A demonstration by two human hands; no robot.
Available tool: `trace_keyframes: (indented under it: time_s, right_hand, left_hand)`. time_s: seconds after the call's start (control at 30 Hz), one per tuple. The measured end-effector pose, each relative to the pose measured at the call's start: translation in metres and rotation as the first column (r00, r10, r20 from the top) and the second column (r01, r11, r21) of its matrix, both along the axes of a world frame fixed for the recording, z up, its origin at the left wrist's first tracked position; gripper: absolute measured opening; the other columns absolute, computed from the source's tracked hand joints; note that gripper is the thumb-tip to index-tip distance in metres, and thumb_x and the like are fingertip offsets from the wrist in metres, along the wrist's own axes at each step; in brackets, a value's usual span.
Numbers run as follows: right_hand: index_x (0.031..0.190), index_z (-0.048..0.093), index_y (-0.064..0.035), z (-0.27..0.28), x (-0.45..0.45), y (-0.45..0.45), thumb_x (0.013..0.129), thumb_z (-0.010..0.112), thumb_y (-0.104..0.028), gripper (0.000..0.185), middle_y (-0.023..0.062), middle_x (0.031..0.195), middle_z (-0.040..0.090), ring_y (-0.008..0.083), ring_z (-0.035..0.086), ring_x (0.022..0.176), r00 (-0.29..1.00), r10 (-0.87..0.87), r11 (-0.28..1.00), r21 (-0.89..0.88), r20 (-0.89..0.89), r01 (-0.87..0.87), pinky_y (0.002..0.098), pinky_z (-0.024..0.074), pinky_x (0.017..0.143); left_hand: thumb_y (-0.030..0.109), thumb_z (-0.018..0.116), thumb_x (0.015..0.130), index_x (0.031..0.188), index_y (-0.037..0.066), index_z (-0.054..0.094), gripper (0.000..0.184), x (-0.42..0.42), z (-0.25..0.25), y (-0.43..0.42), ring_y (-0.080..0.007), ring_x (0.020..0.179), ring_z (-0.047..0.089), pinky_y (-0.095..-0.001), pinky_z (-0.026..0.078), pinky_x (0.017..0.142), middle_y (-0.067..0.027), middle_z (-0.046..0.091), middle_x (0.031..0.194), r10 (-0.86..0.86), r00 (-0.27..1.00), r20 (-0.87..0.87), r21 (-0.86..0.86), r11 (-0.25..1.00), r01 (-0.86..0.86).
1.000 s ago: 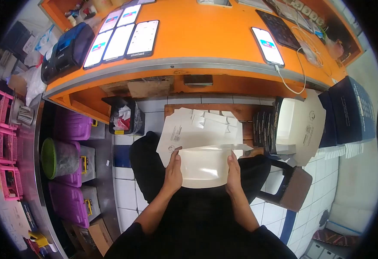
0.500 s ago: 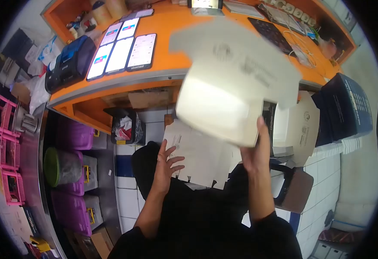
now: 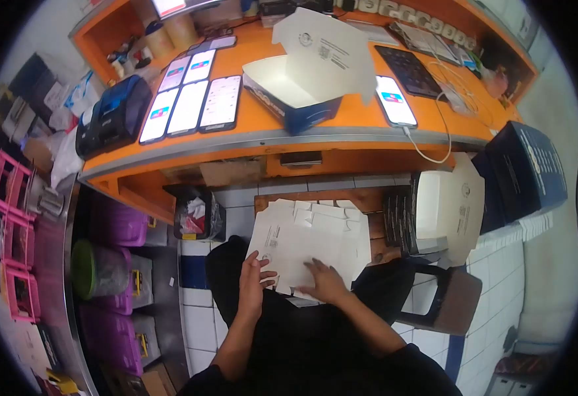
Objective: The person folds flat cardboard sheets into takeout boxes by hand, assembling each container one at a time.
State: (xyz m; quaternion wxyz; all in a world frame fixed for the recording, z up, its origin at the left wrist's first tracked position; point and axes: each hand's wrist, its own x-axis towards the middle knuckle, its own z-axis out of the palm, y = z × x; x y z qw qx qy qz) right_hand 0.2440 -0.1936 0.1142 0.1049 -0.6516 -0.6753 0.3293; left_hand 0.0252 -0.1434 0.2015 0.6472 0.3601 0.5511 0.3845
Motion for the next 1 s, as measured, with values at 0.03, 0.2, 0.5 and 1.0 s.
trace_keyframes:
  time_s: [0.03, 0.2, 0.5, 1.0]
  right_hand:
    - [0.154, 0.042, -0.0076, 0.000, -0.007, -0.014, 0.082, 0.079, -0.050, 0.091, 0.0214, 0.161, 0.036, 0.0356, 0.035, 0.150, 0.992, 0.069, 0.997, -0.047, 0.107, -0.064, 0.0606, 0.0309, 0.119]
    - [0.154, 0.043, -0.0117, -0.023, -0.009, -0.029, 0.081, 0.081, -0.044, 0.089, 0.0214, 0.164, 0.032, 0.0345, 0.036, 0.151, 0.928, 0.171, 0.985, -0.020, 0.332, -0.174, 0.0574, 0.0351, 0.117]
    - [0.104, 0.070, -0.0073, -0.009, 0.010, -0.013, 0.096, 0.061, -0.032, 0.028, 0.0180, 0.106, 0.074, 0.0372, 0.072, 0.101, 0.973, 0.200, 0.968, -0.177, 0.113, -0.178, 0.0522, 0.0569, 0.083]
    - [0.110, 0.075, -0.0126, 0.043, 0.019, -0.008, 0.097, 0.067, -0.038, 0.030, 0.0145, 0.088, 0.074, 0.0375, 0.070, 0.081, 0.751, -0.176, 0.941, 0.116, -0.637, 0.319, 0.0452, 0.0535, 0.072]
  left_hand:
    - [0.046, 0.043, 0.110, 0.154, 0.007, 0.036, 0.059, 0.000, -0.001, 0.000, -0.0216, 0.103, 0.066, -0.0349, 0.053, 0.086, -0.0151, 0.059, 0.132, -0.021, 1.000, -0.009, 0.006, 1.000, 0.021]
    - [0.033, 0.056, 0.106, 0.142, 0.005, 0.054, 0.045, 0.002, -0.020, -0.003, -0.0175, 0.096, 0.068, -0.0312, 0.052, 0.082, -0.0121, 0.067, 0.121, -0.298, 0.931, -0.209, 0.079, 0.944, 0.320]
    - [0.043, 0.058, 0.097, 0.123, 0.006, 0.070, 0.046, 0.001, -0.044, -0.005, -0.0414, 0.111, 0.067, -0.0488, 0.053, 0.096, -0.0232, 0.070, 0.119, -0.500, 0.219, -0.838, -0.200, 0.655, 0.729]
    - [0.007, 0.063, 0.098, 0.126, -0.002, 0.065, 0.029, 0.026, -0.064, 0.009, -0.0311, 0.118, 0.060, -0.0399, 0.049, 0.099, -0.0206, 0.052, 0.135, 0.126, 0.954, -0.273, 0.684, 0.722, 0.100]
